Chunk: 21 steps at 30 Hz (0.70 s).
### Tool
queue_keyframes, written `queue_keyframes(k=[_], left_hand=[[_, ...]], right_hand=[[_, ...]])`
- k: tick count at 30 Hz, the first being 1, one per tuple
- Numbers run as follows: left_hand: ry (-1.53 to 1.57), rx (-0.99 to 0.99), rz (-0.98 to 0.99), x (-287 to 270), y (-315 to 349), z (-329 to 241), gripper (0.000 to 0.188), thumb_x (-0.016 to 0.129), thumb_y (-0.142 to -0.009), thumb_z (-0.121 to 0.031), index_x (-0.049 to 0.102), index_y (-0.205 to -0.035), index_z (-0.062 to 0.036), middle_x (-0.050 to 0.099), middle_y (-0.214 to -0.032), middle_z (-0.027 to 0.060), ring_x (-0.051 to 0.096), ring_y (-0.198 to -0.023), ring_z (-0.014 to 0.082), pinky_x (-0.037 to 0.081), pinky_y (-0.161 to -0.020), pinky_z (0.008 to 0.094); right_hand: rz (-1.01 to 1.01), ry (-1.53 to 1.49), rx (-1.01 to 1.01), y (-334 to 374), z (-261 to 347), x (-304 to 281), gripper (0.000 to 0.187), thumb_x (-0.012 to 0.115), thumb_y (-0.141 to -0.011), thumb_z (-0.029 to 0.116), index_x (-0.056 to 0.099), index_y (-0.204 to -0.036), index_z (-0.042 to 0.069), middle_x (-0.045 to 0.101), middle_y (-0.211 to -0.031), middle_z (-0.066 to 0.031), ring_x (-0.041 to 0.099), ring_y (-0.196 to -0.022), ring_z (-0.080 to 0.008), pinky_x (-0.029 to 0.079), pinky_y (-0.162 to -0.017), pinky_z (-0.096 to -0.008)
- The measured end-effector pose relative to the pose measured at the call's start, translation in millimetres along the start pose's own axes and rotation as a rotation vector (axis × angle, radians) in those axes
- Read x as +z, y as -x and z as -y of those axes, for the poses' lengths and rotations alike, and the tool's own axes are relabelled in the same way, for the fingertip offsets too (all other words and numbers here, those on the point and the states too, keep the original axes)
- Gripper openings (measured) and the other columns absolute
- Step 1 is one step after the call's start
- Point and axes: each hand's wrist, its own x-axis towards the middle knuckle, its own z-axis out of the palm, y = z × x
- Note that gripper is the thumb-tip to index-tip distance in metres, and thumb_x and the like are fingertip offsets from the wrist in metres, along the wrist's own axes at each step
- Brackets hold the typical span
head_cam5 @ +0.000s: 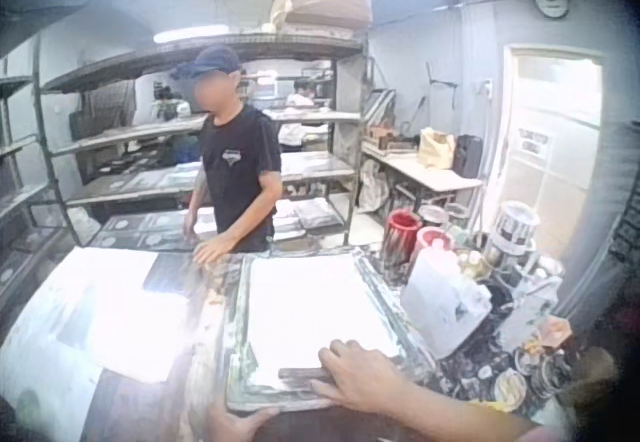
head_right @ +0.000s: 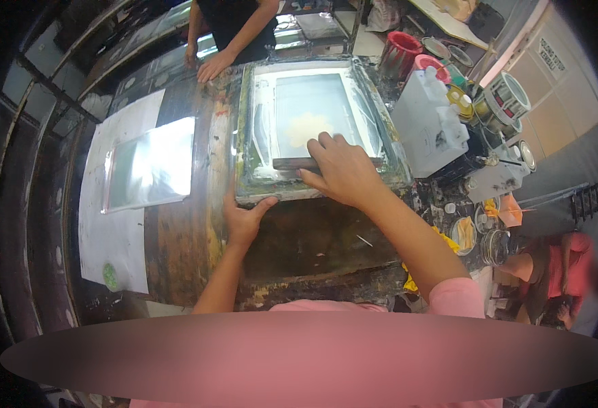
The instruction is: The person repeatedly applies ink to a screen-printing frame using a squeegee and pulls it across the mesh to transfer a flower design onto paper. The person then lifts the frame to reveal the printed paper and places it aside, repeating the process with new sheets.
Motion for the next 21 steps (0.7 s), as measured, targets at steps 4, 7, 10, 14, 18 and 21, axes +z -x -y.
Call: queue_keyframes(k=[4, 7, 10, 14, 18, 21], left_hand=[[0.337, 0.148, -0.07, 10, -26, -52, 0.11, 0.1, -0.077, -0.036, 0.041, -0.158, 0.0093, 0.061, -0.142, 0.0204, 0.061, -0.121, 0.0256, 0.05, -0.104, 0.0428], [0.171, 0.295, -0.088, 4, -48, -71, 0.117, 0.098, -0.08, -0.038, 0.031, -0.164, 0.0086, 0.051, -0.151, 0.0239, 0.055, -0.13, 0.0284, 0.046, -0.11, 0.0415], [-0.568, 0.218, 0.095, -6, -40, -59, 0.122, 0.075, -0.087, -0.071, 0.024, -0.169, 0.0039, 0.04, -0.161, 0.03, 0.043, -0.145, 0.0415, 0.024, -0.123, 0.0601], [-1.382, 0.148, 0.227, -3, 1, -27, 0.121, 0.058, -0.09, -0.085, 0.03, -0.166, 0.0046, 0.028, -0.172, 0.031, 0.023, -0.161, 0.0472, 0.003, -0.126, 0.0726], [-0.965, 0.149, 0.204, 7, -10, -27, 0.096, 0.066, -0.095, -0.067, 0.048, -0.156, 0.0053, 0.043, -0.165, 0.027, 0.03, -0.16, 0.0433, 0.0, -0.127, 0.0714], [-0.752, 0.295, 0.04, 9, -59, -42, 0.073, 0.072, -0.099, -0.047, 0.059, -0.149, 0.0045, 0.059, -0.154, 0.023, 0.044, -0.153, 0.0401, 0.002, -0.128, 0.0709]], right_hand=[[-0.273, 0.198, -0.087, -17, 6, -36, 0.037, 0.07, -0.097, 0.041, 0.066, -0.109, 0.007, 0.069, -0.099, -0.0126, 0.068, -0.1, -0.033, 0.038, -0.111, -0.0623], [-0.512, 0.285, -0.076, -66, 0, -66, 0.033, 0.065, -0.099, 0.042, 0.07, -0.1, 0.009, 0.071, -0.089, -0.0089, 0.07, -0.094, -0.0299, 0.041, -0.096, -0.0574], [-0.528, 0.247, -0.09, -100, -9, -93, 0.028, 0.066, -0.097, 0.037, 0.068, -0.099, 0.009, 0.069, -0.091, -0.0063, 0.066, -0.09, -0.0296, 0.042, -0.087, -0.0498], [-0.739, 0.447, -0.437, -132, -24, -120, 0.04, 0.057, -0.106, 0.042, 0.069, -0.094, 0.007, 0.063, -0.077, -0.0141, 0.065, -0.077, -0.0321, 0.041, -0.075, -0.0473], [-0.569, -0.031, -0.087, -153, -23, -143, 0.053, 0.056, -0.105, 0.041, 0.069, -0.072, 0.002, 0.065, -0.068, -0.0206, 0.066, -0.071, -0.0419, 0.049, -0.07, -0.0506], [-0.542, 0.004, -0.039, -163, -18, -151, 0.052, 0.056, -0.104, 0.042, 0.069, -0.075, 0.0, 0.065, -0.069, -0.0215, 0.066, -0.069, -0.0419, 0.05, -0.067, -0.0504]])
